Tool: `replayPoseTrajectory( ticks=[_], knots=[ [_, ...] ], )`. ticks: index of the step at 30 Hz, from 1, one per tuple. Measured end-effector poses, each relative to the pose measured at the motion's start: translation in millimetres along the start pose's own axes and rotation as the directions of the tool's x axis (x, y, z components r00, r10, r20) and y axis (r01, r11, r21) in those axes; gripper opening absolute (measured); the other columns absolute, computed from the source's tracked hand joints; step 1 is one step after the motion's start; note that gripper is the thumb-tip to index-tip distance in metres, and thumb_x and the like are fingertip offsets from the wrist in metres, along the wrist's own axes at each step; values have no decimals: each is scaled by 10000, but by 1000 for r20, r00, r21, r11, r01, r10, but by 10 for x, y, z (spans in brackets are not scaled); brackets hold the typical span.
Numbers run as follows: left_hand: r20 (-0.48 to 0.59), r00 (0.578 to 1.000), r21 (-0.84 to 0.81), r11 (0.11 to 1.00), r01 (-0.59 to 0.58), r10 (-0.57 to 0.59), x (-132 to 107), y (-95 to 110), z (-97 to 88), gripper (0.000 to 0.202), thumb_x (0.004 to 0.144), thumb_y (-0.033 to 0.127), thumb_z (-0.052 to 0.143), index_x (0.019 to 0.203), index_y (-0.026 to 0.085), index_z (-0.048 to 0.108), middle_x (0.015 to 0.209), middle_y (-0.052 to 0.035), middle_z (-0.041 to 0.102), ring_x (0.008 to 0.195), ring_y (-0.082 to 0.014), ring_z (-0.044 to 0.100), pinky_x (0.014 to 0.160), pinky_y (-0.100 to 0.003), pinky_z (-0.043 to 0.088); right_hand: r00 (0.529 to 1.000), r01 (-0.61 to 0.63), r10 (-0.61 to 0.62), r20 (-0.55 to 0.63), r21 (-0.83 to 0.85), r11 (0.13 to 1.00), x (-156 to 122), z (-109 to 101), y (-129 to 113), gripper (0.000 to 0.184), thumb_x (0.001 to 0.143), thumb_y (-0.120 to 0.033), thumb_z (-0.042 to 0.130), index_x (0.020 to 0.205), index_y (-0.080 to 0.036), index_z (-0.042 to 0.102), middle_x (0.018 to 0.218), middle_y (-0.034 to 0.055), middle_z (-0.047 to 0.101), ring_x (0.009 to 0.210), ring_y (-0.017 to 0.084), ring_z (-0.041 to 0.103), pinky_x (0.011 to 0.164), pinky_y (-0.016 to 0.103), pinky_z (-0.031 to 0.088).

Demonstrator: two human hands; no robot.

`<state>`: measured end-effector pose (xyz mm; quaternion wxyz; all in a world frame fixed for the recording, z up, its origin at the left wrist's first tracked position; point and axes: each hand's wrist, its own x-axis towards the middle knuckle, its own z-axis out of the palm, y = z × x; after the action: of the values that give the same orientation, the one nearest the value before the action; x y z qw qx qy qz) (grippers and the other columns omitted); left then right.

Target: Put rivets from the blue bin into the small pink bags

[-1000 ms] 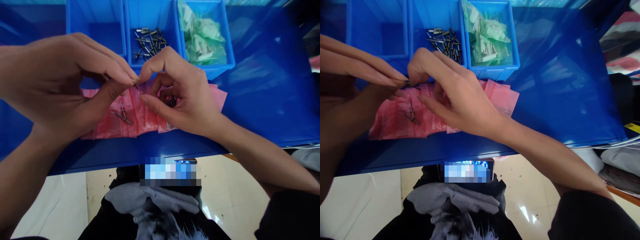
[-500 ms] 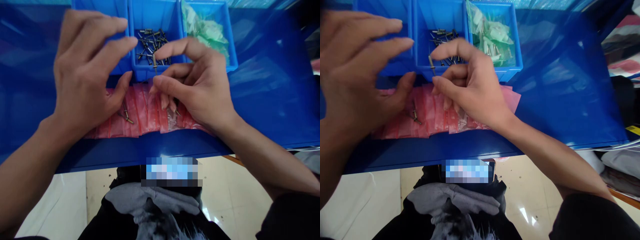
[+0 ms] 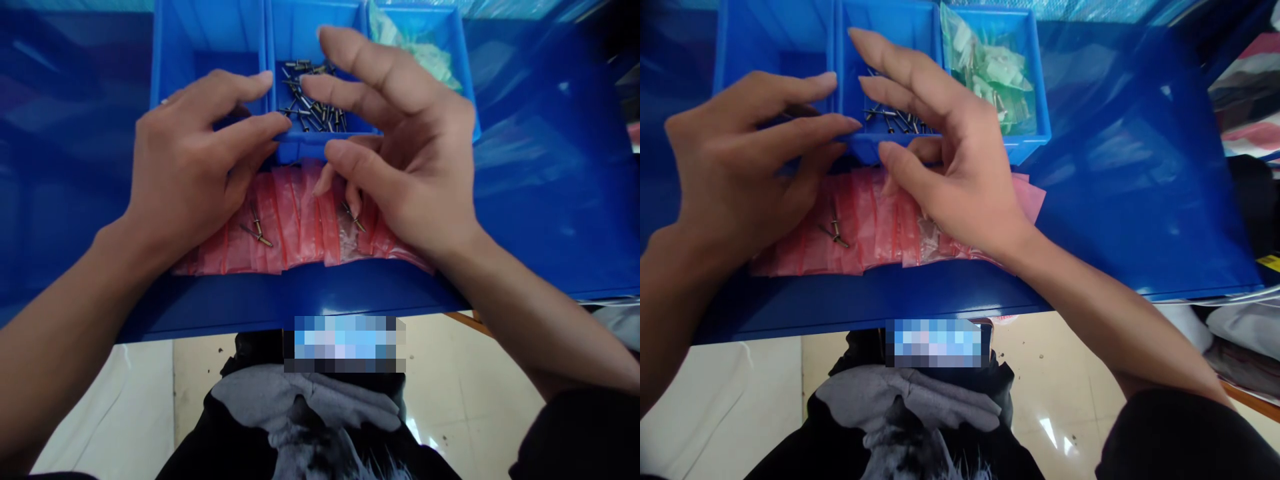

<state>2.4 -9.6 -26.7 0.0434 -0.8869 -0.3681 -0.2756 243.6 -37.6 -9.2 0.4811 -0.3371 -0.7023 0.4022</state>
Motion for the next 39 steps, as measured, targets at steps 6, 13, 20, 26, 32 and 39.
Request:
replayPoseTrajectory(
  ticks=[6, 13, 20, 26, 32, 39],
  knots=[
    [-41, 999, -11, 1000, -21, 20, 5, -5, -8, 267, 1084, 287, 532, 1289, 278, 701, 1413, -47, 679, 1158, -211, 720, 941, -378, 597, 868, 480, -283, 407, -546, 687, -78, 31, -5, 278, 1031, -111, 477, 1049, -178, 747, 1121, 48, 774, 996, 194, 729, 858, 349, 602],
    [-13, 999, -10, 999, 38, -38, 11, 46, -38, 294, 1102, 298, 473, 1270, 266, 713, 1399, -29, 684, 1172, -192, 709, 983, -375, 598, 761, 610, -200, 617, -578, 542, -124, 125, 142, 383, 1123, -199, 376, 1432, -236, 599, 1517, 110, 576, 1481, 316, 496, 1125, 578, 506],
    [-9, 1000, -37, 999, 16, -16, -6, 29, -50, 286, 1089, 280, 515, 1308, 253, 697, 1421, -52, 667, 1159, -206, 702, 970, -405, 594, 707, 627, -144, 692, -520, 581, -125, 128, 128, 452, 1146, -432, 379, 1463, -169, 563, 1515, 146, 581, 1495, 323, 491, 1239, 595, 427],
    [-22, 1000, -36, 999, -4, 4, -7, 32, -37, 273, 1077, 245, 536, 1293, 246, 702, 1407, -66, 676, 1123, -202, 708, 934, -384, 596, 726, 629, -187, 661, -529, 570, -140, 165, 122, 404, 1141, -408, 402, 1421, -176, 578, 1525, 128, 570, 1479, 316, 497, 1201, 588, 462],
    [-28, 999, -41, 998, -43, 42, -6, -38, -9, 278, 1086, 299, 530, 1314, 266, 687, 1416, -44, 665, 1134, -220, 713, 949, -425, 624, 703, 621, -148, 696, -499, 604, -144, 170, 128, 454, 1151, -437, 355, 1415, -150, 586, 1511, 113, 593, 1471, 323, 496, 1236, 602, 415],
    [-57, 998, -156, 987, -20, 11, -48, -43, -2, 467, 1076, 600, 434, 1482, 380, 504, 1540, 43, 529, 1507, -300, 493, 1176, -560, 586, 683, 647, -149, 715, -497, 579, -167, 176, 127, 425, 1135, -448, 411, 1460, -223, 567, 1586, 137, 512, 1507, 352, 448, 1229, 661, 384]
  ],
)
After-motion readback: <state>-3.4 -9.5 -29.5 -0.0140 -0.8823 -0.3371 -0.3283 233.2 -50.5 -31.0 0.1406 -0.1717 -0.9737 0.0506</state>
